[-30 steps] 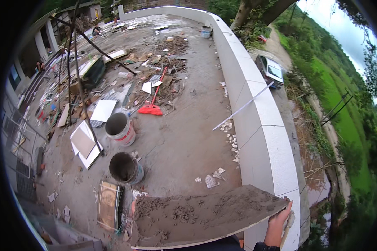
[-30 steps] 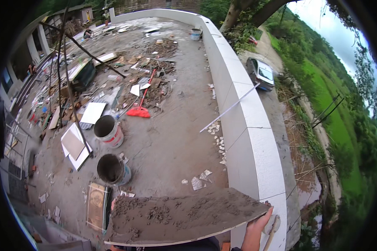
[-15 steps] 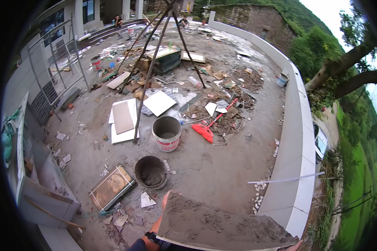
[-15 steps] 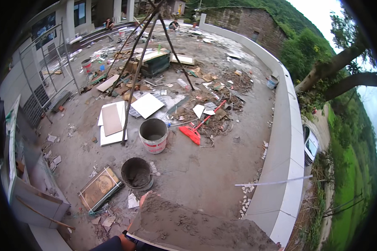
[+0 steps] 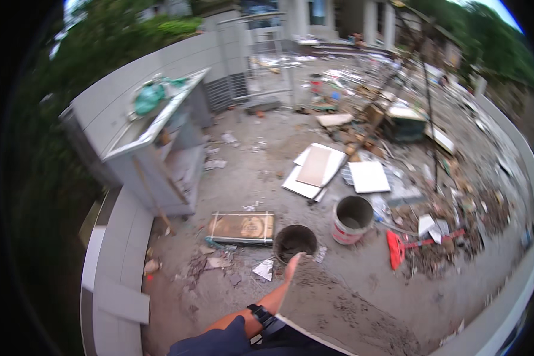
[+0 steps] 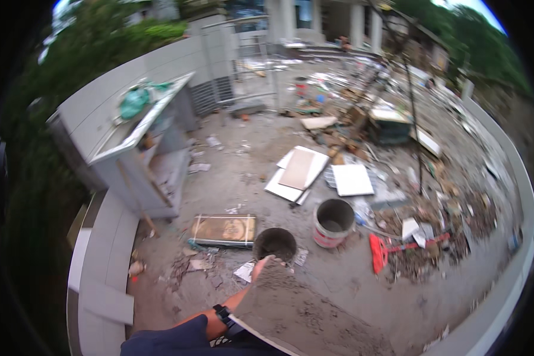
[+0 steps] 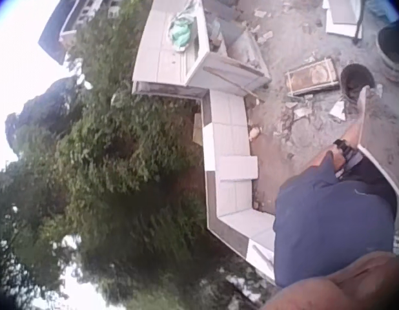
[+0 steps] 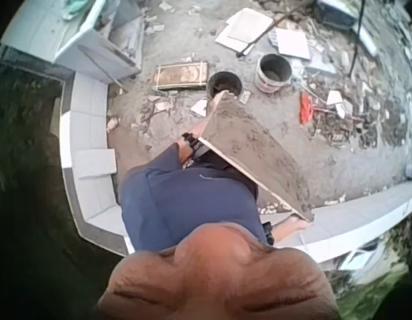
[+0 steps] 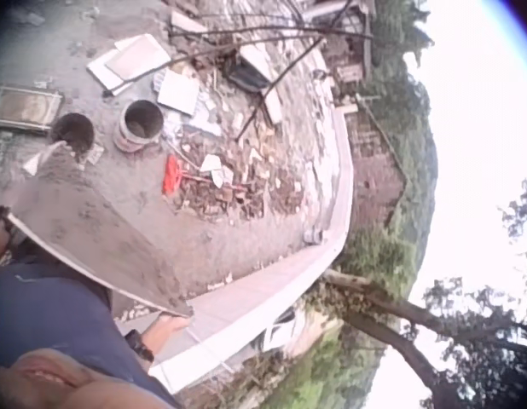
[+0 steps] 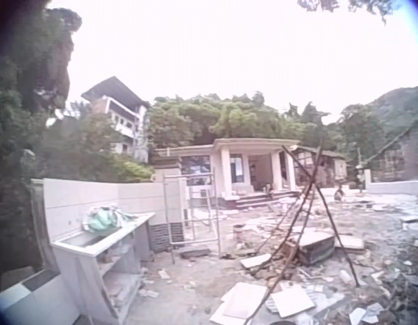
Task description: The person scoops mortar from a bucket with a trowel and spreads it across the back of a tile. After placing the tile on a wall, they return to pick up another tile and apply mortar to it.
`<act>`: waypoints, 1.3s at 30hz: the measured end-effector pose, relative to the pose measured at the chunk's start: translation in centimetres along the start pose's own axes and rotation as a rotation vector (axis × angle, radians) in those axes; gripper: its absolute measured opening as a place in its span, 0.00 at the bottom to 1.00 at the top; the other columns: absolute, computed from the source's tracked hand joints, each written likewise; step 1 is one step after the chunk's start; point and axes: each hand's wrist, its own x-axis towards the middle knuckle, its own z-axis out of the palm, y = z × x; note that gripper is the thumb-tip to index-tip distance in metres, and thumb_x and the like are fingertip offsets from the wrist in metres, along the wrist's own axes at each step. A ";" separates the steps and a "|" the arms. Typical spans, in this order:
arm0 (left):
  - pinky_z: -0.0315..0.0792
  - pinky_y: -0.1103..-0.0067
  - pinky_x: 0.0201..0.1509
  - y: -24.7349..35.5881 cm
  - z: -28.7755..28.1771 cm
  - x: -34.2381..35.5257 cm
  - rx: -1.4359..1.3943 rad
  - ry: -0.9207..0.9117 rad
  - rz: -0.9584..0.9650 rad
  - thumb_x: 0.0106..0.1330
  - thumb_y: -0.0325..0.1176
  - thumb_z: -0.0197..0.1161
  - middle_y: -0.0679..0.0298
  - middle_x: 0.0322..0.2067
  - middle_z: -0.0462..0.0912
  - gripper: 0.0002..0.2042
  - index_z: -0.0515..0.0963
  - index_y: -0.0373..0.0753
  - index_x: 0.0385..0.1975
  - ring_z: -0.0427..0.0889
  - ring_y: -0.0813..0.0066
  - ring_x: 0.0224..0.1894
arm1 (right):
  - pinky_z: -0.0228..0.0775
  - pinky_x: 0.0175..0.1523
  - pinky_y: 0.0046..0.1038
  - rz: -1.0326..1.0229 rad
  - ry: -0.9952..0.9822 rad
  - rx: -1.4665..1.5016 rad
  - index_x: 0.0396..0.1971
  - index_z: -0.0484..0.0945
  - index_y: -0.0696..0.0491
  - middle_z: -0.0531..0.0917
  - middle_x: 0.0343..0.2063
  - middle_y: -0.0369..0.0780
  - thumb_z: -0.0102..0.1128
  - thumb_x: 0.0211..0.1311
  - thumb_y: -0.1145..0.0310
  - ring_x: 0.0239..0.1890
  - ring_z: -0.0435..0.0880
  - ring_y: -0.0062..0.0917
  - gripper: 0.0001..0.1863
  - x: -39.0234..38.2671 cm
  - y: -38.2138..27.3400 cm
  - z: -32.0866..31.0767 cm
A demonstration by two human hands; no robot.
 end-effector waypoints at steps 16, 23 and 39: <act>0.70 0.75 0.41 -12.6 9.8 3.0 0.191 0.810 0.298 0.66 0.43 0.49 0.67 0.29 0.74 0.11 0.75 0.45 0.37 0.74 0.76 0.33 | 0.71 0.46 0.41 -0.205 -0.485 -0.613 0.45 0.71 0.65 0.76 0.37 0.49 0.49 0.60 0.65 0.39 0.76 0.36 0.19 22.2 -2.8 8.2; 0.69 0.73 0.48 -14.3 9.5 4.2 0.333 0.891 0.138 0.65 0.42 0.47 0.63 0.38 0.72 0.16 0.71 0.43 0.48 0.71 0.72 0.42 | 0.69 0.50 0.42 -0.262 -0.748 -0.858 0.48 0.68 0.64 0.75 0.41 0.50 0.46 0.62 0.62 0.44 0.74 0.37 0.22 27.0 0.3 13.8; 0.67 0.72 0.54 -11.8 2.3 1.9 0.312 0.878 0.191 0.68 0.47 0.49 0.64 0.42 0.73 0.17 0.71 0.43 0.48 0.71 0.72 0.47 | 0.64 0.59 0.42 -0.311 -1.356 -1.090 0.56 0.63 0.62 0.71 0.51 0.52 0.41 0.67 0.54 0.54 0.70 0.40 0.28 22.8 14.4 20.9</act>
